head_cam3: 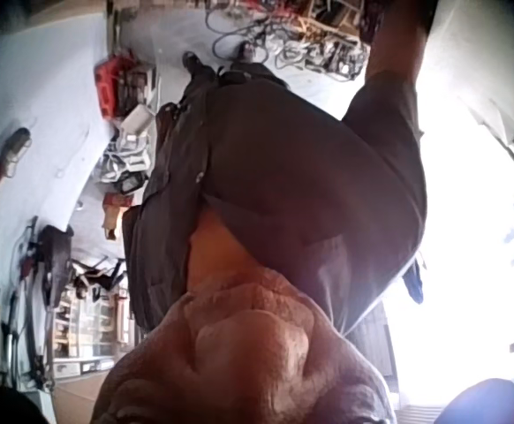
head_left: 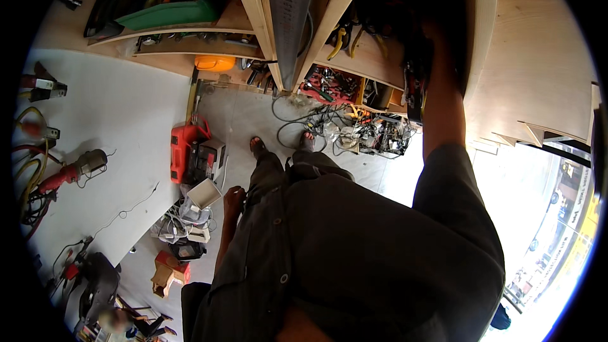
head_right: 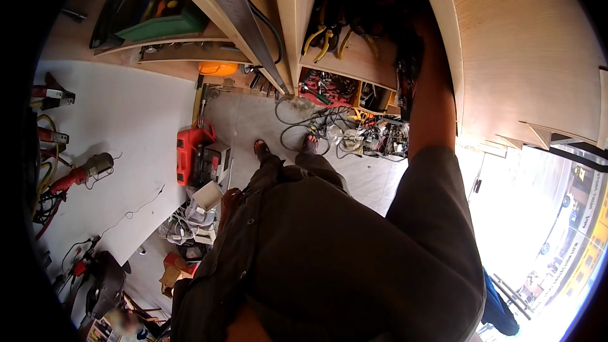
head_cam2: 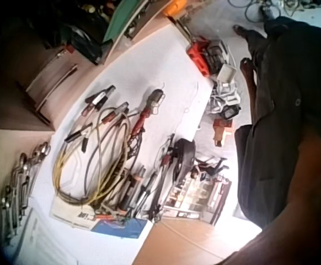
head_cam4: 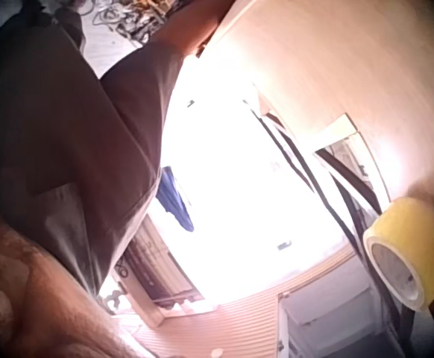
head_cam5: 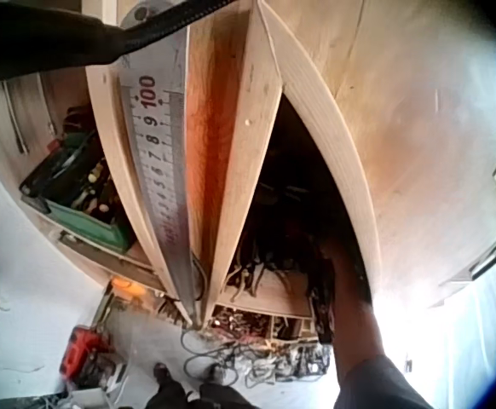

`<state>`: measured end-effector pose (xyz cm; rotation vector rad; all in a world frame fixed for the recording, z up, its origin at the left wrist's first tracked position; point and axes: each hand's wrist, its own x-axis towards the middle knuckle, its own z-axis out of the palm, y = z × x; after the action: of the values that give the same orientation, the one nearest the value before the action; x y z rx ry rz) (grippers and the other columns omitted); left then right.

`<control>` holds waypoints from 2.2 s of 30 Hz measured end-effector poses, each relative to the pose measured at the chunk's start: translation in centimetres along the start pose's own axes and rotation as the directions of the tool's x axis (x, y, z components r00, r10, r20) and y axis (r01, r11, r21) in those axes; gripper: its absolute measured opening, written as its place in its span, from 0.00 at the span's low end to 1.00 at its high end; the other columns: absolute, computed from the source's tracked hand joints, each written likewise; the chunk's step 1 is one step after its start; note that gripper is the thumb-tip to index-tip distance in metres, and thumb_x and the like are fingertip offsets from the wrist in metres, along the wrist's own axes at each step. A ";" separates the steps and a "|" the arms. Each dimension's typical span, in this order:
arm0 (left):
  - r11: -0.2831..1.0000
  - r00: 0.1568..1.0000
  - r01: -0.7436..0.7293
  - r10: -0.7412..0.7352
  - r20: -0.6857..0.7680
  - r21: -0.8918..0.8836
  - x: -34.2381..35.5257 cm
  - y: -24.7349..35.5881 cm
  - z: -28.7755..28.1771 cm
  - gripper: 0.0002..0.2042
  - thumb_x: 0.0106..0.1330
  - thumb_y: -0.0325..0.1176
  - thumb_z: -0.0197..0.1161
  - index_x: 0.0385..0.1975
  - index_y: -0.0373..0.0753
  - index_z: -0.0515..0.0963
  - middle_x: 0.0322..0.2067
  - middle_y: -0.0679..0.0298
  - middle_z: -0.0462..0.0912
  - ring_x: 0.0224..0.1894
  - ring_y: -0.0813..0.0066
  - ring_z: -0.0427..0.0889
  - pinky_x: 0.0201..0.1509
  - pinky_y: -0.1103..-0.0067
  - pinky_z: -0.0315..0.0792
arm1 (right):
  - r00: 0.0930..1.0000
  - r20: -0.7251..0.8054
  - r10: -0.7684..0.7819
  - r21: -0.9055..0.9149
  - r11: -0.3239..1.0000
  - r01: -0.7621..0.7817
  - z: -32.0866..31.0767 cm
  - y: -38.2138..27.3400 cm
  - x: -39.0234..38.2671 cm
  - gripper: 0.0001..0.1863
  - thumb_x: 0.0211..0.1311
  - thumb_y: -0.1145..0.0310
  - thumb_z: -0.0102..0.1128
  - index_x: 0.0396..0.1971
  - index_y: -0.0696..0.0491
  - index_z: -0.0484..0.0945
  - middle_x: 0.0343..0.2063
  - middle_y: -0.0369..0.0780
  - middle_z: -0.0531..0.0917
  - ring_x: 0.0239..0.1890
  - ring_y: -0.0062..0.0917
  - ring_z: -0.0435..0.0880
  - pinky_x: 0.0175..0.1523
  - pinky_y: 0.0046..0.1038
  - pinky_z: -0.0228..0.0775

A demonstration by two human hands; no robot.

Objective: The person uses a screwdriver to remove a small rectangular component from a wooden chair. They then walk to a tool shelf, search through various tools, and pick up a power drill. The person examines a black cable and places it on top of a refrigerator before moving the chair.

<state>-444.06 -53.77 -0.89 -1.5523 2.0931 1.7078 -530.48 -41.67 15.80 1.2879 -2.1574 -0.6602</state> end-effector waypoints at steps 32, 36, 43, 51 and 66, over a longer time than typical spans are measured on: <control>0.815 0.890 -0.449 0.443 0.105 0.366 4.0 -3.1 -1.8 0.11 0.61 0.35 0.60 0.35 0.33 0.80 0.29 0.54 0.84 0.36 0.63 0.85 0.35 0.70 0.76 | 0.704 0.226 0.673 0.786 0.301 -0.540 -23.7 -8.9 -14.6 0.16 0.61 0.69 0.57 0.49 0.53 0.79 0.39 0.52 0.83 0.42 0.46 0.83 0.47 0.41 0.75; 0.957 0.967 -0.235 0.211 0.146 0.169 6.6 -0.3 -1.5 0.11 0.62 0.33 0.60 0.37 0.32 0.80 0.30 0.57 0.83 0.33 0.68 0.84 0.35 0.72 0.77 | 0.625 0.154 0.765 0.770 0.304 -0.561 -25.5 -9.4 -18.4 0.14 0.61 0.71 0.57 0.47 0.52 0.81 0.40 0.48 0.82 0.43 0.43 0.81 0.49 0.39 0.73; 0.980 0.958 -0.185 0.195 0.208 -0.067 8.3 -0.8 -0.6 0.08 0.62 0.30 0.63 0.38 0.35 0.80 0.37 0.61 0.82 0.36 0.72 0.84 0.38 0.79 0.77 | 0.283 0.342 0.896 0.711 -0.049 -0.702 -22.0 -12.5 -27.3 0.26 0.66 0.58 0.58 0.59 0.59 0.69 0.43 0.48 0.81 0.47 0.40 0.80 0.50 0.38 0.72; 0.866 0.914 -0.403 0.361 0.187 0.296 6.9 -0.3 0.6 0.08 0.57 0.29 0.63 0.35 0.38 0.81 0.38 0.53 0.83 0.35 0.61 0.85 0.39 0.73 0.78 | 0.223 0.939 0.261 0.340 -0.796 -0.500 -19.9 -9.9 -28.2 0.25 0.67 0.54 0.55 0.46 0.65 0.73 0.25 0.47 0.81 0.21 0.28 0.82 0.32 0.32 0.85; 0.971 0.969 -0.232 0.224 0.108 0.065 5.8 -3.5 0.8 0.14 0.61 0.35 0.63 0.40 0.30 0.80 0.33 0.54 0.84 0.30 0.70 0.82 0.35 0.74 0.75 | 0.225 0.897 0.380 0.420 -0.892 -0.168 -16.5 -9.9 -19.9 0.25 0.67 0.62 0.56 0.49 0.72 0.68 0.32 0.56 0.84 0.34 0.43 0.87 0.42 0.44 0.85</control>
<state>-445.00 -56.65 -7.01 -1.2186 2.3324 1.7054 -505.29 -30.31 17.65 -0.5683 -2.1274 2.4895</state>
